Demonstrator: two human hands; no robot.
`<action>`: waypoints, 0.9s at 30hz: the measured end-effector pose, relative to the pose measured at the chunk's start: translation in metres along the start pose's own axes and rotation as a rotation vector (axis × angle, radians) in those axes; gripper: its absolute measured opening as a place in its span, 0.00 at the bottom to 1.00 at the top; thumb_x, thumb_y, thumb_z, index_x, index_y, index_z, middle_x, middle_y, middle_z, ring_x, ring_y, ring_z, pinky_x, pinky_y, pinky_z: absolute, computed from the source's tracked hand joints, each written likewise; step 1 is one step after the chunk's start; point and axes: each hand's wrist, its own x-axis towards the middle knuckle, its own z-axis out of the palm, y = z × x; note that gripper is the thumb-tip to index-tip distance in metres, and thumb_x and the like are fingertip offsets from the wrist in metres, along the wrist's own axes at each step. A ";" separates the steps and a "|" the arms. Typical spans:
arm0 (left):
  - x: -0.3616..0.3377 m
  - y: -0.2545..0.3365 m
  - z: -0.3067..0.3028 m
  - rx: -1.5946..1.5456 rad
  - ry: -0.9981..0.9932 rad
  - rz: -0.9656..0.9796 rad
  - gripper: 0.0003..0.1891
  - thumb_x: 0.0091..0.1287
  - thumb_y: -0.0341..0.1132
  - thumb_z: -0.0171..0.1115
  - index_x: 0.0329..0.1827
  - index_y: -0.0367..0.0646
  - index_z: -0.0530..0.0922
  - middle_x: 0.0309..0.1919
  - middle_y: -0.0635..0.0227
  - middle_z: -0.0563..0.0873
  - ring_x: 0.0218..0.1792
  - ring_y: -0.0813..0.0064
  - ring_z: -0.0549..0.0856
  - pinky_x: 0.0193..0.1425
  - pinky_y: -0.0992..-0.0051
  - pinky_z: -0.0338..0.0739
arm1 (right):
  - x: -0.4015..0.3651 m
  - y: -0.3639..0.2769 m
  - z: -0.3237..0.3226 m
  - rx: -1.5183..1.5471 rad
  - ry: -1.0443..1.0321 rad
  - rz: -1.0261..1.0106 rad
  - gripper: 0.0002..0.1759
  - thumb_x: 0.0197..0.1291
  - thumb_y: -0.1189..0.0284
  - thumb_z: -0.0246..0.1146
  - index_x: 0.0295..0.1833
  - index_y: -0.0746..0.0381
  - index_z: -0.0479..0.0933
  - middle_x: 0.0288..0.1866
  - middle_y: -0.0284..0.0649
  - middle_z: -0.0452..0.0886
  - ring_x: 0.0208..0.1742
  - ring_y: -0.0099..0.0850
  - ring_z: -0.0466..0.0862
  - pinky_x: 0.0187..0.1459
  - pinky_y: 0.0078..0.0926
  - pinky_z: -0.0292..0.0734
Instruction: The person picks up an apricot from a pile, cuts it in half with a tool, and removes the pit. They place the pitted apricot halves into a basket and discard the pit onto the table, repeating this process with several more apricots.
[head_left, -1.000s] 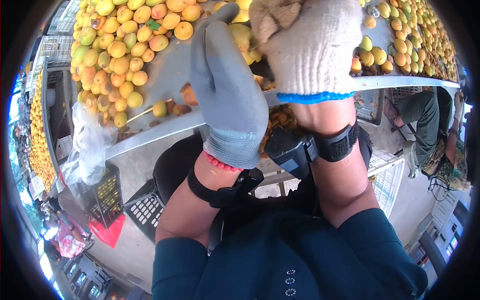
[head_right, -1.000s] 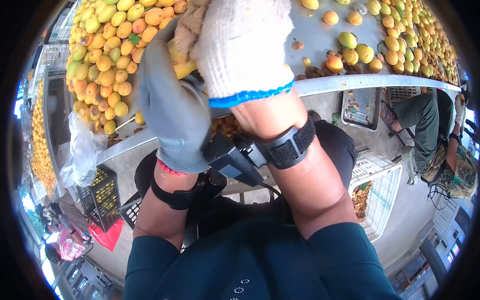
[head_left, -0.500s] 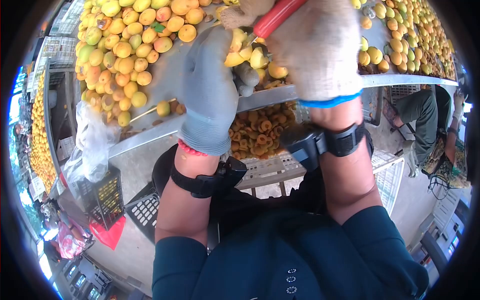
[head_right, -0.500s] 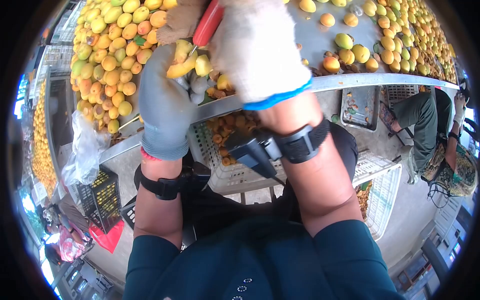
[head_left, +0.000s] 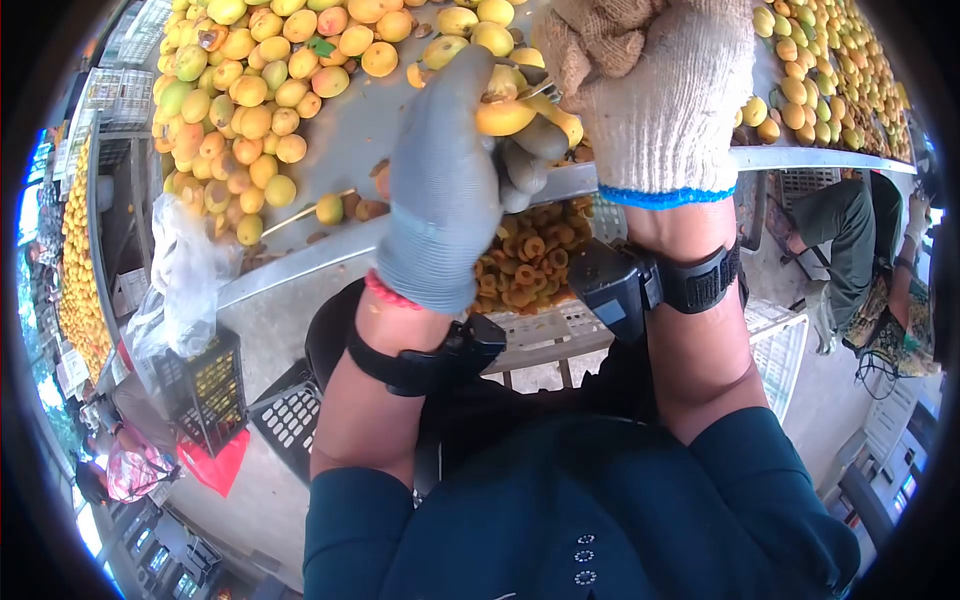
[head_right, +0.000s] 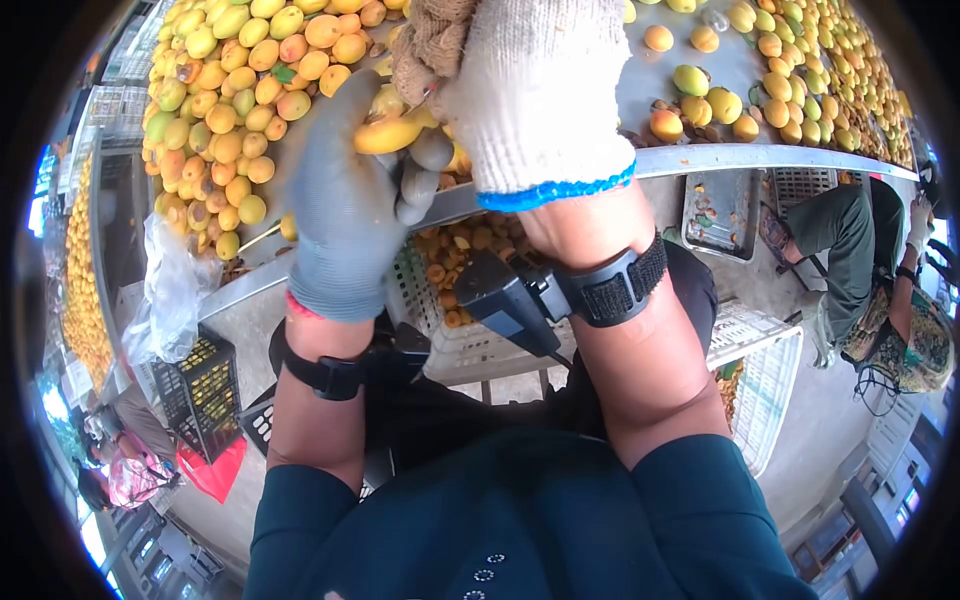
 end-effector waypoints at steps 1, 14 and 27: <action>0.000 -0.003 0.007 -0.113 0.048 -0.036 0.19 0.78 0.40 0.48 0.60 0.33 0.71 0.26 0.65 0.81 0.18 0.84 0.74 0.18 0.86 0.64 | -0.005 0.002 0.008 -0.061 0.057 -0.034 0.21 0.76 0.51 0.51 0.33 0.53 0.72 0.15 0.28 0.64 0.11 0.22 0.61 0.11 0.23 0.57; 0.027 -0.043 -0.017 0.915 0.211 0.776 0.13 0.76 0.36 0.47 0.55 0.36 0.73 0.28 0.66 0.83 0.19 0.84 0.76 0.20 0.83 0.68 | 0.008 0.006 -0.005 -0.108 -0.115 0.175 0.20 0.77 0.53 0.51 0.34 0.54 0.67 0.17 0.28 0.64 0.14 0.23 0.64 0.15 0.23 0.61; 0.008 -0.031 0.016 0.331 0.189 0.266 0.17 0.81 0.43 0.35 0.48 0.41 0.71 0.25 0.70 0.79 0.19 0.88 0.67 0.23 0.86 0.59 | 0.012 -0.011 -0.018 -0.043 -0.113 0.265 0.16 0.74 0.56 0.53 0.36 0.54 0.68 0.20 0.28 0.66 0.17 0.24 0.66 0.18 0.23 0.64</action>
